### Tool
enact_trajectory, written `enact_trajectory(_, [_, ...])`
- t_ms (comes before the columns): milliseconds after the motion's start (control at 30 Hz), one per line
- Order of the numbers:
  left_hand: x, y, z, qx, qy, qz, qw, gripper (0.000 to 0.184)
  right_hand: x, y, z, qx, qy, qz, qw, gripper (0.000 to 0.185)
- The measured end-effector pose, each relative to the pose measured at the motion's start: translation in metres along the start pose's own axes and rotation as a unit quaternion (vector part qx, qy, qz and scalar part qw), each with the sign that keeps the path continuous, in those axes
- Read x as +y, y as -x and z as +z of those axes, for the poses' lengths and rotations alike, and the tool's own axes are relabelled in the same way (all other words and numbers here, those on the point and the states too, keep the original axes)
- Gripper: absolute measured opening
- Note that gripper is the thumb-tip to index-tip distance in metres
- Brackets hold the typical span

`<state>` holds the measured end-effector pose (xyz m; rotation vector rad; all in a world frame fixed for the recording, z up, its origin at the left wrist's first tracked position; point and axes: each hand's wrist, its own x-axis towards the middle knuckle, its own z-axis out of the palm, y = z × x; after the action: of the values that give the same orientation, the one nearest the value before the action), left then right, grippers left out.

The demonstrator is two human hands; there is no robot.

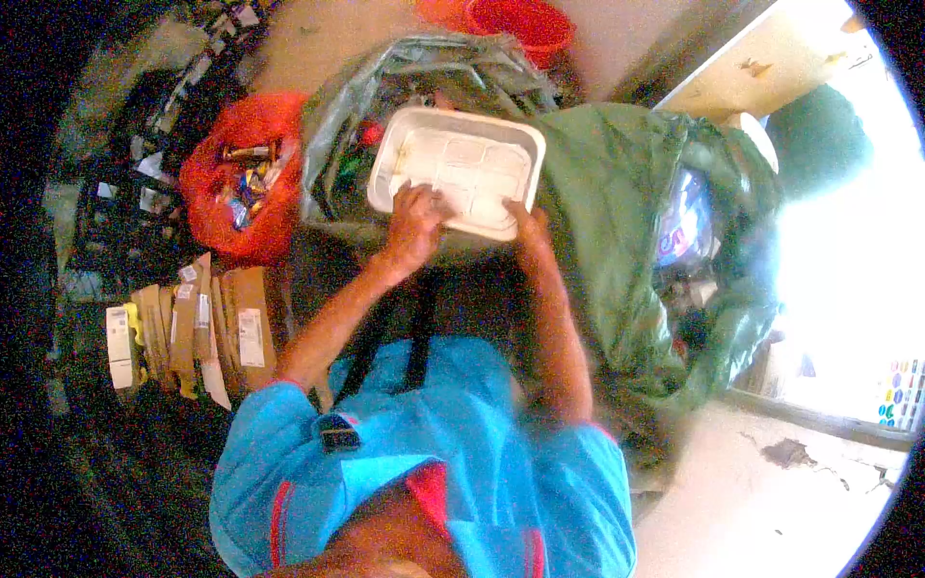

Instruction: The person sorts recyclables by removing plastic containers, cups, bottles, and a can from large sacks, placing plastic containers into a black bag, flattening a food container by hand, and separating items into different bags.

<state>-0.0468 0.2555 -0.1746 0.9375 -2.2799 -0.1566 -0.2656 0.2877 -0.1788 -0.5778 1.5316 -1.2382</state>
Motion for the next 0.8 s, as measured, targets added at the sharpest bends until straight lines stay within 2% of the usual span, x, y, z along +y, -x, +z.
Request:
enact_trajectory(33, [0.004,-0.003,-0.013,0.028,-0.012,0.002,1.0,0.03,-0.003,0.007,0.002,0.0,0.0,0.004,1.0,0.062])
enact_trajectory(100, [0.011,-0.014,-0.04,0.06,-0.025,0.012,0.998,0.037,-0.017,0.012,0.004,-0.036,-0.104,0.043,0.993,0.056])
enact_trajectory(167, [0.018,-0.011,-0.064,0.183,-0.039,-0.067,0.98,0.052,-0.021,0.014,0.009,-0.023,-0.111,0.036,0.993,0.054])
enact_trajectory(200, [0.016,-0.009,-0.063,0.183,-0.04,-0.063,0.98,0.052,-0.03,0.026,0.015,-0.027,-0.129,0.041,0.99,0.055])
enact_trajectory(233, [0.013,-0.001,-0.057,0.252,0.103,-0.188,0.944,0.057,-0.033,0.034,0.019,-0.032,-0.147,0.05,0.987,0.055])
enact_trajectory(267, [0.008,0.007,-0.051,0.313,0.241,-0.307,0.866,0.064,-0.024,0.031,0.019,-0.055,-0.152,0.027,0.986,0.057])
enact_trajectory(300, [-0.002,0.013,-0.047,0.313,0.235,-0.31,0.866,0.064,-0.022,0.034,0.023,-0.06,-0.154,0.031,0.986,0.057])
enact_trajectory(333, [-0.014,0.018,-0.044,0.209,0.525,-0.364,0.741,0.067,-0.02,0.04,0.028,-0.049,-0.148,0.037,0.987,0.057])
enact_trajectory(367, [-0.022,0.027,-0.038,0.089,0.756,-0.374,0.529,0.069,-0.018,0.045,0.032,-0.041,-0.138,0.043,0.989,0.057])
enact_trajectory(400, [-0.018,0.032,-0.019,0.097,0.73,-0.372,0.565,0.072,-0.009,0.045,0.035,-0.051,-0.133,0.047,0.989,0.057])
enact_trajectory(433, [-0.009,0.029,-0.022,0.082,0.714,-0.405,0.565,0.071,0.005,0.045,0.039,-0.037,-0.11,0.038,0.992,0.058])
enact_trajectory(500, [-0.008,0.02,-0.011,0.138,0.79,-0.393,0.45,0.063,0.02,0.052,0.041,-0.028,-0.086,0.031,0.995,0.058])
enact_trajectory(533, [-0.011,0.022,-0.011,0.141,0.789,-0.392,0.451,0.063,0.021,0.056,0.043,-0.08,-0.037,-0.027,0.996,0.059])
enact_trajectory(567, [-0.011,0.027,-0.011,0.128,0.749,-0.396,0.516,0.058,0.018,0.061,0.037,-0.091,-0.006,-0.027,0.995,0.062])
enact_trajectory(633, [-0.013,0.032,-0.014,0.117,0.703,-0.401,0.576,0.053,0.009,0.073,0.028,-0.114,0.056,-0.028,0.991,0.067])
enact_trajectory(700, [-0.02,0.035,-0.019,0.133,0.72,-0.51,0.452,0.049,-0.019,0.073,0.004,-0.198,0.05,-0.043,0.978,0.074])
enact_trajectory(733, [-0.013,0.033,-0.036,0.132,0.702,-0.518,0.47,0.051,-0.028,0.068,-0.01,-0.159,0.105,-0.066,0.979,0.069])
enact_trajectory(800, [-0.021,0.049,-0.051,0.045,0.684,-0.522,0.507,0.048,-0.053,0.064,-0.019,-0.13,0.055,-0.051,0.989,0.066])
